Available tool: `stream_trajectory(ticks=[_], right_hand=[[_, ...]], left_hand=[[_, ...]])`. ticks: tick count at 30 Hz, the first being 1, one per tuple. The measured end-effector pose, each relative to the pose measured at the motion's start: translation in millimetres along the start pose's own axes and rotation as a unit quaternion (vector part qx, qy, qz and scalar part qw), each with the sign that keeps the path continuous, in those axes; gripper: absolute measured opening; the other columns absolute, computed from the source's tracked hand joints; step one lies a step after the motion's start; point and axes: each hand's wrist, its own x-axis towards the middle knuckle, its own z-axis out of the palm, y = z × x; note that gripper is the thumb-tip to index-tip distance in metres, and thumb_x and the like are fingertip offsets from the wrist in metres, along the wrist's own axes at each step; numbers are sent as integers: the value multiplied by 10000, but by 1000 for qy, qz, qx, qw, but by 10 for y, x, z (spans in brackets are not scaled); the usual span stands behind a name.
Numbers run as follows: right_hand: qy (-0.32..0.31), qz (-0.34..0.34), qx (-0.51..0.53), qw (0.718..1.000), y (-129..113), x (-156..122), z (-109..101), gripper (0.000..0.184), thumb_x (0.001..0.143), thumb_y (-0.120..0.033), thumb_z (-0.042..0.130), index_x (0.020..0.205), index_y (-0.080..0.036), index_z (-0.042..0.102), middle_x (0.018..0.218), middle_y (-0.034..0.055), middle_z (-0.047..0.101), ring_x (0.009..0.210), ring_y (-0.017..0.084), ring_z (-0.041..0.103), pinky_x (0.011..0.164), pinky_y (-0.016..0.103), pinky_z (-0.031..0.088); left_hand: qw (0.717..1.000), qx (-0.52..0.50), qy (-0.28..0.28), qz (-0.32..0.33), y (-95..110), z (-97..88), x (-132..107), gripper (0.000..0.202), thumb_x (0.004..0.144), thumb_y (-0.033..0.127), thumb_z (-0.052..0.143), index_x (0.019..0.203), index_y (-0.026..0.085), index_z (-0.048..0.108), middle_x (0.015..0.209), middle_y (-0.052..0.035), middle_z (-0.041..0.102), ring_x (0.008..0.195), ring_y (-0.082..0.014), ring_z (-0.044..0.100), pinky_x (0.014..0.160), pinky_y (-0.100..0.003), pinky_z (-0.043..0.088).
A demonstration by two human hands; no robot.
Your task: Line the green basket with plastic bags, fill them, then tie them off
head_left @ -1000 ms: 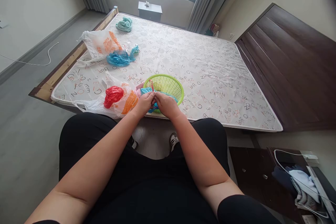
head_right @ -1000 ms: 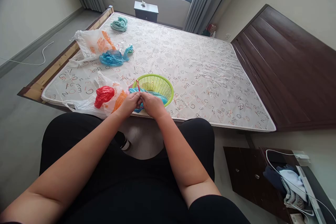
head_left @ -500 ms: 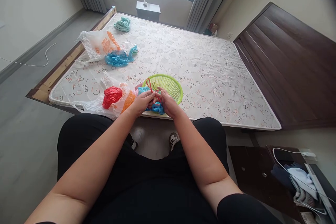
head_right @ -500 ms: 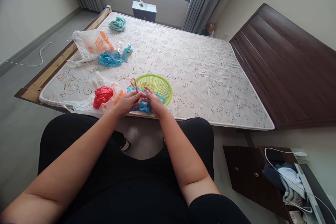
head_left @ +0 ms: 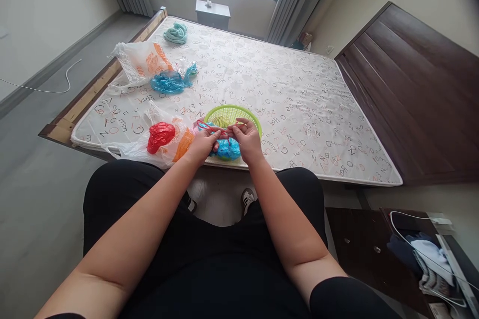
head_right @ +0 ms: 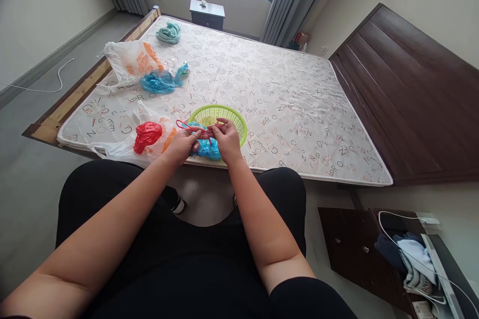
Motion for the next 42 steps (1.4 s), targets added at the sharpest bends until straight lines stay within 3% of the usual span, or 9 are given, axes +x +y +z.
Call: stream_trajectory(ticks=[5,11,15,18,24,28,31,35,42], right_hand=[[-107,12,-53,993,-83,-75,64,349,828,-494,818,967,-247,615,896,18,760,865,190,748,877,389,633],[-221,8,-242,945,-130,-115,13,43,902,-298,682,906,-256,688,935,12,751,931,202,714,922,406,577],[-266,-39,-358,894,-135,-122,-18,124,925,-209,598,904,-257,711,1009,19,760,969,214,693,924,397,535],[-285,-54,-380,878,-163,-136,-16,132,940,-224,590,877,-240,705,994,24,757,936,200,684,894,362,510],[-268,-45,-374,887,-316,-179,-37,151,935,-245,584,976,-236,730,953,19,736,807,170,640,817,334,491],[-177,-52,-334,924,-343,-168,-58,249,959,-248,511,1105,-253,713,968,18,726,698,154,606,776,350,517],[-102,-78,-328,936,-285,-126,-58,253,958,-256,512,1113,-258,711,1020,39,734,856,201,662,897,392,535],[-99,-76,-339,932,-172,-69,-64,262,926,-256,550,1130,-253,712,1205,73,729,1161,259,641,1066,434,487],[-132,-19,-386,913,-154,-54,-131,259,947,-317,517,1112,-236,701,840,6,674,796,197,606,808,347,488]], left_hand=[[998,-53,18,-19,32,-15,-16,292,817,292,847,1000,143,676,832,-41,723,595,-112,654,500,-204,436],[997,-72,1,-7,28,-42,-29,310,783,350,887,897,135,693,739,-8,654,597,-89,583,506,-194,429],[997,-81,-7,-16,58,-52,-29,315,777,324,895,928,128,701,748,-1,650,525,-52,499,445,-175,349],[994,-101,-11,-42,90,-50,-39,287,790,274,889,937,117,699,781,-14,671,529,-48,525,463,-171,380],[994,-105,-14,-38,107,-77,-10,207,827,215,859,896,102,700,795,-39,700,676,-84,653,662,-193,532],[999,-28,-3,-24,53,-97,34,238,790,267,892,873,113,730,837,-65,742,801,-142,711,783,-256,572],[997,73,-2,19,8,-93,34,243,775,332,900,861,142,776,867,-71,766,839,-175,708,815,-288,571],[969,218,-2,118,21,-64,-26,99,821,294,832,859,203,830,926,-73,794,928,-227,713,916,-337,558],[908,356,-5,220,112,-53,-89,197,838,165,686,903,255,849,1037,-57,808,1025,-248,713,1040,-384,529]])
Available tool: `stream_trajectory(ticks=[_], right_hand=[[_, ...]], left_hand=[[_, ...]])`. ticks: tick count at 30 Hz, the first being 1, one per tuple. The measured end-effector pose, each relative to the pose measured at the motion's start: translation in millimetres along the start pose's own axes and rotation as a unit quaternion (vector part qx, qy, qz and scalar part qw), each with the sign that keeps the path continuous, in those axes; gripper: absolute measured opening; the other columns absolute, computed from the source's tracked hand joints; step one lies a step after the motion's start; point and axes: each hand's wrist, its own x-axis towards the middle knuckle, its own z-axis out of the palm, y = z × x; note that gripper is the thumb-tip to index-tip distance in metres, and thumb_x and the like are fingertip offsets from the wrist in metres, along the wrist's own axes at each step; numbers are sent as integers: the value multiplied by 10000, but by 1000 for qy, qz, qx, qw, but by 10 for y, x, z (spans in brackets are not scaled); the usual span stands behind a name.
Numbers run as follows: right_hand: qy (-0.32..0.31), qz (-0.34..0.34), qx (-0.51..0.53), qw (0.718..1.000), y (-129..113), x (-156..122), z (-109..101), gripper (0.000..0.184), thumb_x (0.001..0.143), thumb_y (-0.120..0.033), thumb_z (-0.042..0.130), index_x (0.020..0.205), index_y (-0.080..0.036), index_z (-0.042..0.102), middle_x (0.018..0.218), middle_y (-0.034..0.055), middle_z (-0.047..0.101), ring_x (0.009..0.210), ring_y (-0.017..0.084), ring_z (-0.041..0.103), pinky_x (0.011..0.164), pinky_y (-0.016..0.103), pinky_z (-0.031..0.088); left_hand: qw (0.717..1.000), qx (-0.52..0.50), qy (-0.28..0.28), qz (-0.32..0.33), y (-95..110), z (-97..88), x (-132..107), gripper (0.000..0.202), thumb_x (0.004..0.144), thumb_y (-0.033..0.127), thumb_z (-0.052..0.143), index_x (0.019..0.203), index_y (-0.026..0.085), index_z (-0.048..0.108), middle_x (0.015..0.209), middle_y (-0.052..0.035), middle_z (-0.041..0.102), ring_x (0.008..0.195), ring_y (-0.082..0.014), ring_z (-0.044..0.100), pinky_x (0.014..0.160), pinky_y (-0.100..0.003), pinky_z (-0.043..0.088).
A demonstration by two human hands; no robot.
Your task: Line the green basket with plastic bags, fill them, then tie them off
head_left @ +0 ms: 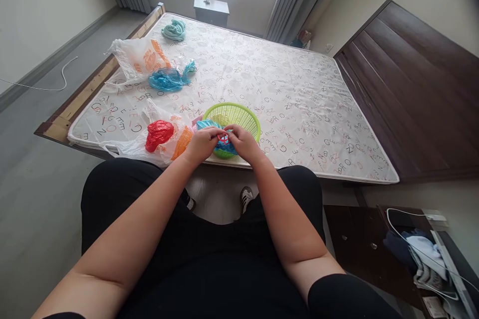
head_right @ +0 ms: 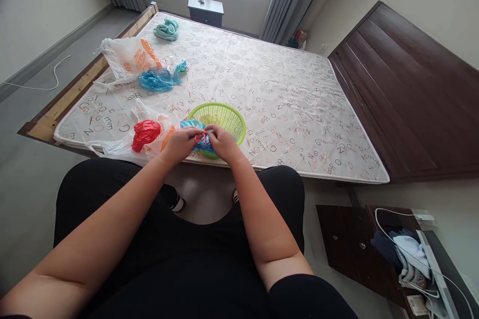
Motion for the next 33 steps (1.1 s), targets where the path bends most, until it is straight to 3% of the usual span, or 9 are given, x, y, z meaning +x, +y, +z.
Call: stream_trajectory(ticks=[7,13,16,21,23,26,29,33], right_hand=[[20,-5,-49,999,2,-2,-10,206,925,-383,614,1017,-230,717,729,-18,575,684,168,526,706,322,415],[34,2,-31,999,4,7,24,238,958,-425,581,908,-228,705,727,4,645,702,182,563,723,327,430],[41,21,-14,999,17,27,36,346,984,-504,549,832,-224,683,741,19,666,723,190,591,729,329,447],[8,54,147,988,29,36,67,548,986,-713,498,924,-223,736,931,55,740,920,222,675,839,350,522],[-25,81,239,967,10,18,77,557,944,-745,563,1051,-236,761,1020,65,758,992,238,694,853,363,548],[-54,111,325,938,-21,-4,83,562,847,-721,716,1135,-240,762,1017,71,765,937,236,712,810,367,579],[-18,111,347,931,-8,13,77,508,779,-670,809,1007,-218,765,940,52,751,850,198,700,772,338,584],[75,112,397,908,70,76,25,413,855,-623,777,865,-224,674,841,5,693,704,123,631,691,287,554]], left_hand=[[999,29,19,8,-166,42,24,198,855,154,676,917,252,837,1071,-78,808,1083,-274,719,1087,-417,507],[999,31,42,12,-193,65,20,176,891,172,664,913,242,824,1128,-91,804,1149,-283,711,1129,-436,493],[998,6,43,35,-159,60,-7,196,903,171,659,978,237,828,1186,-93,791,1181,-272,704,1152,-439,485],[993,-46,-11,105,-128,96,-71,244,879,152,687,1055,243,831,1228,-101,771,1191,-259,701,1131,-422,508],[992,-62,-31,105,-113,122,-87,213,884,172,697,1033,241,834,1222,-105,770,1197,-261,699,1128,-420,510],[992,-68,-56,87,-69,144,-97,178,880,194,711,997,246,834,1150,-97,784,1165,-260,708,1099,-411,522],[992,-75,-74,74,-10,142,-95,161,873,211,718,978,251,833,1114,-89,795,1110,-250,719,1054,-386,536],[992,-106,-41,49,37,119,-90,164,924,305,692,972,227,828,1094,-100,802,1019,-239,733,972,-355,559]])
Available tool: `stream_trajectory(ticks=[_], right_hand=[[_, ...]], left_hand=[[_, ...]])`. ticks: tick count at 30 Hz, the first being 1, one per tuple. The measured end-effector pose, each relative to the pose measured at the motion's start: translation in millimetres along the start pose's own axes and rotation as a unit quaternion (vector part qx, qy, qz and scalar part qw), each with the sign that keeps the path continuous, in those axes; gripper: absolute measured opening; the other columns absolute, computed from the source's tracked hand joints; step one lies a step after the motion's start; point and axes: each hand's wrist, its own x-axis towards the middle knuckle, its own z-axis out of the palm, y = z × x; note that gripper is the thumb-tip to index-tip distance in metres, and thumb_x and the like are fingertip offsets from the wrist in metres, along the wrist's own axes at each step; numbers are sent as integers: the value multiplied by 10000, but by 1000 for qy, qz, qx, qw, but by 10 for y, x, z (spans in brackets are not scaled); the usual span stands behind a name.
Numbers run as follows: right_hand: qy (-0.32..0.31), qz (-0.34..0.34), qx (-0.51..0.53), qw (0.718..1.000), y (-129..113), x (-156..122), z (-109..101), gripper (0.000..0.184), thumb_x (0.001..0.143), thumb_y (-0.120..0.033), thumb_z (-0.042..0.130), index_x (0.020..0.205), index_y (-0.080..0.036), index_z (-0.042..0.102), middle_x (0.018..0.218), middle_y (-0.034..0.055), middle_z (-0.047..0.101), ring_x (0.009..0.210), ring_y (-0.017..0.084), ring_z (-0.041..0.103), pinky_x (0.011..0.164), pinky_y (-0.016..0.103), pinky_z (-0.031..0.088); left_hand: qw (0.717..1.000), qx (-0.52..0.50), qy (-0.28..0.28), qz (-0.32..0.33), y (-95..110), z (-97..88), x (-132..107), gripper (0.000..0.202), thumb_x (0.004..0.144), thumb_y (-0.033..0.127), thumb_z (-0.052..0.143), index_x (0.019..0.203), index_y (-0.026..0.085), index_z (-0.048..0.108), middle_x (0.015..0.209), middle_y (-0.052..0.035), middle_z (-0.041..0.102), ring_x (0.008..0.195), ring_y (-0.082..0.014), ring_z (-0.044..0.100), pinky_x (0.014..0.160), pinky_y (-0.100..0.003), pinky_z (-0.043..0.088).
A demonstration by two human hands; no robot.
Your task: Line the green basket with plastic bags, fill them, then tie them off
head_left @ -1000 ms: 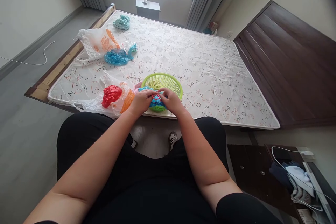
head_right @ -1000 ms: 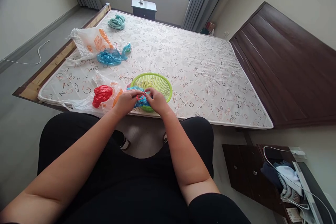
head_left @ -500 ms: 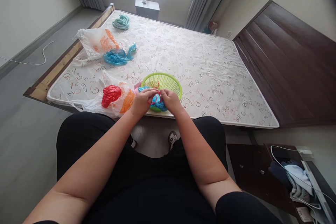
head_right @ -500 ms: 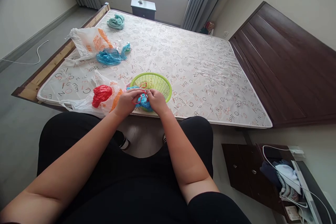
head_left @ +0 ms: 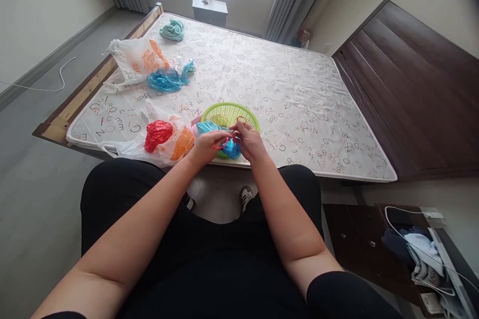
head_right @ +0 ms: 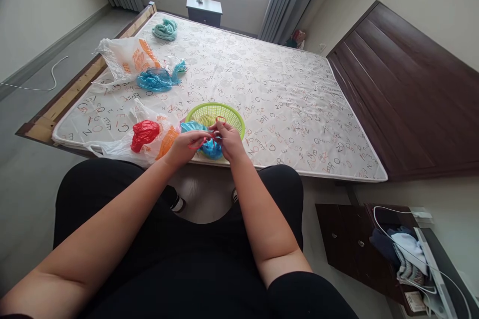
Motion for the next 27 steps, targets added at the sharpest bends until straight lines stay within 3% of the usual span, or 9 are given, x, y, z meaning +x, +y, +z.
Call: stream_trajectory(ticks=[7,12,18,23,27], right_hand=[[137,34,195,971,-189,49,-142,326,999,-458,702,855,-239,507,554,-110,372,435,61,368,420,174,354],[207,47,258,942,-315,57,-252,287,1069,-370,613,848,-233,493,511,-132,265,391,50,301,390,142,290],[240,43,300,922,-398,75,-410,264,1133,-299,467,882,-225,506,510,-136,246,376,44,270,386,140,274],[246,36,300,921,-415,76,-429,257,1134,-299,466,892,-223,512,516,-136,240,376,42,267,379,145,257],[248,36,286,925,-394,84,-400,262,1136,-316,458,895,-227,511,521,-136,236,375,43,254,381,142,259]], left_hand=[[984,63,136,-101,-46,-127,58,237,984,361,643,846,216,769,939,-88,800,971,-249,725,919,-345,556],[956,-94,194,-197,-86,-201,112,255,1009,360,622,835,184,686,811,-86,766,689,-179,698,673,-283,552],[897,-248,280,-236,-55,-325,191,244,999,141,524,777,153,624,687,-71,713,530,-115,609,503,-194,435],[826,-349,351,-268,-21,-398,227,205,1007,135,518,818,162,593,587,6,602,464,-96,551,470,-186,415],[789,-403,369,-280,-45,-433,218,191,1026,103,465,885,171,574,564,53,535,442,-76,517,450,-173,384]])
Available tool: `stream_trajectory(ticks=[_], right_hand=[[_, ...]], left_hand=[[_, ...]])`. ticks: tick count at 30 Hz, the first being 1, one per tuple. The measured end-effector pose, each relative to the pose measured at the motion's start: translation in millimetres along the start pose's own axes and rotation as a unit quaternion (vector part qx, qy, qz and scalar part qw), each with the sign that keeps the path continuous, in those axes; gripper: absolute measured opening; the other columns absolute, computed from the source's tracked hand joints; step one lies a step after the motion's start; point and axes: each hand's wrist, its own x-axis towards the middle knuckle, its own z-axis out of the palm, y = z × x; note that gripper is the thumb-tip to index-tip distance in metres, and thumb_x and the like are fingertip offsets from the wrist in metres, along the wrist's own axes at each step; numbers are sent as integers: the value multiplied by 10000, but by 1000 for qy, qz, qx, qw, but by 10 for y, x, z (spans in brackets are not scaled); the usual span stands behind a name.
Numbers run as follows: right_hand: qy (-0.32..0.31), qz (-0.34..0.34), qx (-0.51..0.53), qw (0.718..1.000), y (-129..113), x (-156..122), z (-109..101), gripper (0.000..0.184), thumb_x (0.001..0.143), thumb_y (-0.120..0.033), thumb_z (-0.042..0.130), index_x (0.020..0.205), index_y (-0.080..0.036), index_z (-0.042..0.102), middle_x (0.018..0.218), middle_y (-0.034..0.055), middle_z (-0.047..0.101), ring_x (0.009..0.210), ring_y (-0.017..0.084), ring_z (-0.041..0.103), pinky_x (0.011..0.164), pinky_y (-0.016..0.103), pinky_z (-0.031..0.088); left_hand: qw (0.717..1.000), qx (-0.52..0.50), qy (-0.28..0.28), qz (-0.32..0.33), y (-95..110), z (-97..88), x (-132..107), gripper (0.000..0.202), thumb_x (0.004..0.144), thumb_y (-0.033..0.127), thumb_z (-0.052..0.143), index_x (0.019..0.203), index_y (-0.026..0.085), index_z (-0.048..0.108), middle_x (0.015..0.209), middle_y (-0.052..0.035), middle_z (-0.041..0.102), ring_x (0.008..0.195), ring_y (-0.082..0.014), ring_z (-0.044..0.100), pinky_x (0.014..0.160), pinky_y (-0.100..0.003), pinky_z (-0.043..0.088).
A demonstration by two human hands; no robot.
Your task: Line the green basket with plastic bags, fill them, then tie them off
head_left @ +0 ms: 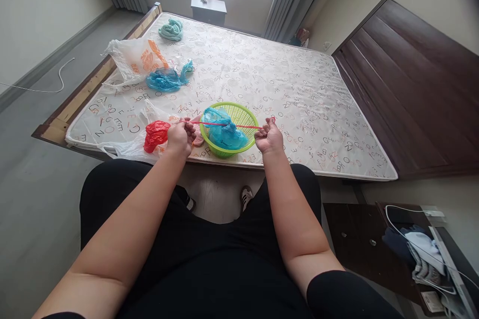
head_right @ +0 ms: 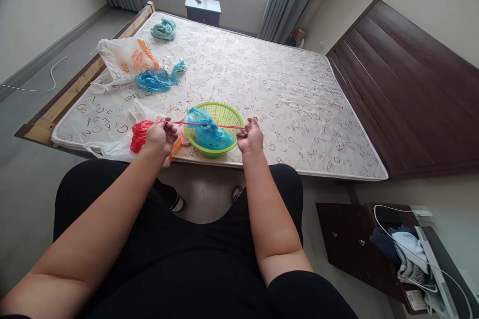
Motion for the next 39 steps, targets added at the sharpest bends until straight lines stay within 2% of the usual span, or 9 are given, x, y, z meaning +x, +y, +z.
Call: stream_trajectory(ticks=[6,13,21,28,33,39], right_hand=[[-7,7,8,1000,4,-24,22,282,1143,-314,434,889,-222,514,515,-135,250,371,43,248,379,147,260],[-24,25,0,999,17,-28,10,265,1137,-286,434,894,-224,519,536,-125,368,388,41,328,404,136,317],[-21,25,-13,999,48,-40,19,266,1123,-314,468,872,-233,499,535,-121,375,390,52,338,407,139,333],[-22,35,-1,999,60,-37,16,297,1138,-260,396,853,-223,471,539,-120,355,396,46,339,420,142,320],[-18,30,-17,999,72,-32,7,264,1121,-270,442,861,-233,472,538,-119,341,396,57,329,415,138,324],[-23,34,-23,999,87,-12,-7,249,1101,-255,474,854,-235,461,536,-121,330,400,58,343,416,141,320]], left_hand=[[998,-47,10,-25,26,-14,0,199,1071,157,444,912,182,562,565,62,524,426,-78,513,445,-185,392],[995,-72,15,-64,99,9,-32,238,1064,153,434,862,189,553,545,61,529,413,-74,510,445,-181,402],[994,-83,10,-77,113,-10,-27,223,1037,160,448,846,190,558,549,56,532,423,-89,532,465,-199,410],[993,-82,7,-80,91,-40,1,223,1039,195,427,860,196,562,559,52,527,442,-95,546,479,-204,415],[993,-80,1,-84,73,-51,22,201,1035,229,466,858,202,558,570,50,524,445,-102,543,487,-208,417],[994,-73,10,-79,62,-47,27,244,1052,239,419,858,198,561,588,33,533,452,-106,528,473,-209,392]])
